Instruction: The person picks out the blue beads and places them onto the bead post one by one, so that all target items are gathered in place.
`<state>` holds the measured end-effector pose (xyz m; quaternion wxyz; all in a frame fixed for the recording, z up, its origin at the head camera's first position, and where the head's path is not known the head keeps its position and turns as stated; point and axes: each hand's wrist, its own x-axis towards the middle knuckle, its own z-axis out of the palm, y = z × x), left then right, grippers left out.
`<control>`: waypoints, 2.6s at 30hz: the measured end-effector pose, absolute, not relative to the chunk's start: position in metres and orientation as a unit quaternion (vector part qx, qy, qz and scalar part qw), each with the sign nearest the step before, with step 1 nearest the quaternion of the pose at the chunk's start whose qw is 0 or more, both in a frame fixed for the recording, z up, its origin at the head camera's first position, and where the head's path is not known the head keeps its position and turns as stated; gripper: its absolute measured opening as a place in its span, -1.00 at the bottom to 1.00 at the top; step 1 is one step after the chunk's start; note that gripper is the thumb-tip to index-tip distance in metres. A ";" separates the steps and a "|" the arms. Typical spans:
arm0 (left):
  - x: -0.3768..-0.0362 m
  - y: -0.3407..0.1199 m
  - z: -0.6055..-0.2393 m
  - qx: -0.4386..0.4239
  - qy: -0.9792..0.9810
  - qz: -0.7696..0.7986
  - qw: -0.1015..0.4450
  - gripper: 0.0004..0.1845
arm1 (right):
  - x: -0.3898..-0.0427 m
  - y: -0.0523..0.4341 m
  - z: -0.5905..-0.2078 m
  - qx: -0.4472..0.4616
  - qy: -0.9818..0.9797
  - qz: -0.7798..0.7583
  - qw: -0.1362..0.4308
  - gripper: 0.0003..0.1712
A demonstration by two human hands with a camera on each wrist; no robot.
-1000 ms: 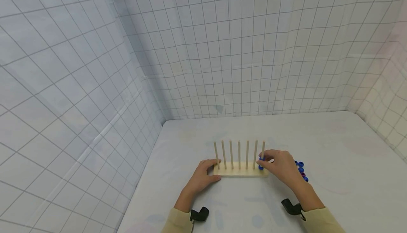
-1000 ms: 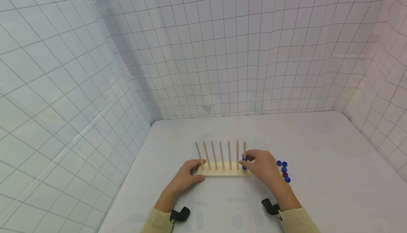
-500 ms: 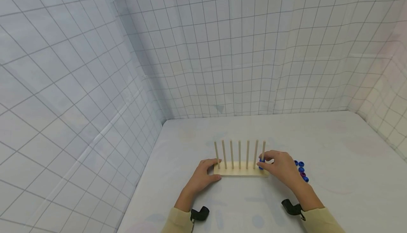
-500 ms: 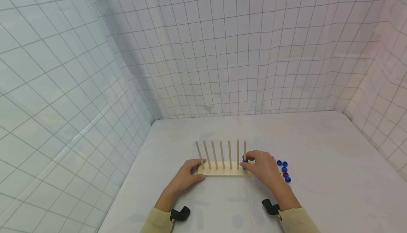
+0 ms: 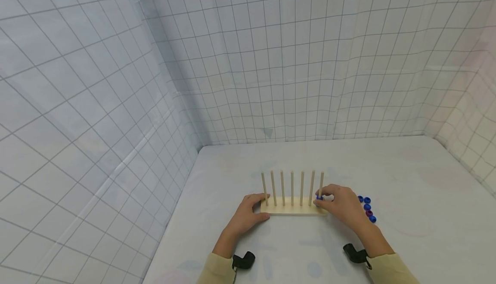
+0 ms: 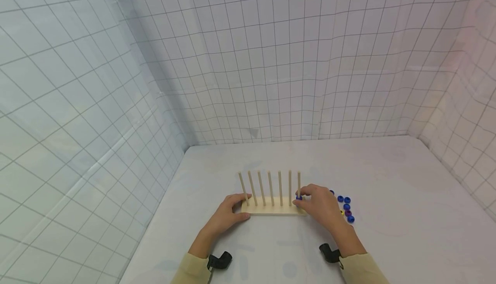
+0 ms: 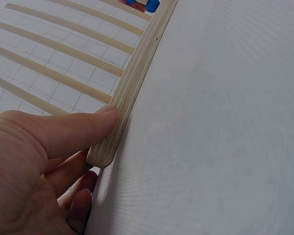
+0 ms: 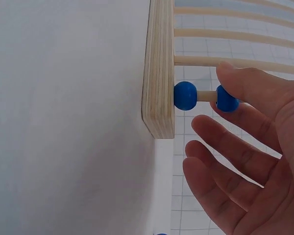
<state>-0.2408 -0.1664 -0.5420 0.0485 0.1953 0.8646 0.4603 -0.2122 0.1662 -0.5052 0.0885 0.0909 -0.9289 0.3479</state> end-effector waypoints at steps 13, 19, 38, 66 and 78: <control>-0.242 -0.166 -0.542 0.207 0.861 0.462 0.040 -0.41 | -0.215 0.166 -0.509 0.097 -0.940 0.318 0.083 -0.78; -0.241 -0.166 -0.541 0.206 0.859 0.467 0.042 -0.41 | -0.216 0.165 -0.511 0.109 -0.942 0.303 0.093 -0.78; -0.242 -0.167 -0.543 0.211 0.859 0.465 0.041 -0.40 | -0.215 0.167 -0.509 0.110 -0.947 0.290 0.082 -0.71; -0.244 -0.168 -0.543 0.219 0.858 0.463 0.036 -0.40 | -0.178 0.213 -0.477 0.097 -0.961 0.248 0.077 -0.52; -0.249 -0.168 -0.542 0.214 0.864 0.453 0.045 -0.39 | -0.163 0.242 -0.482 0.073 -0.970 0.219 0.073 -0.52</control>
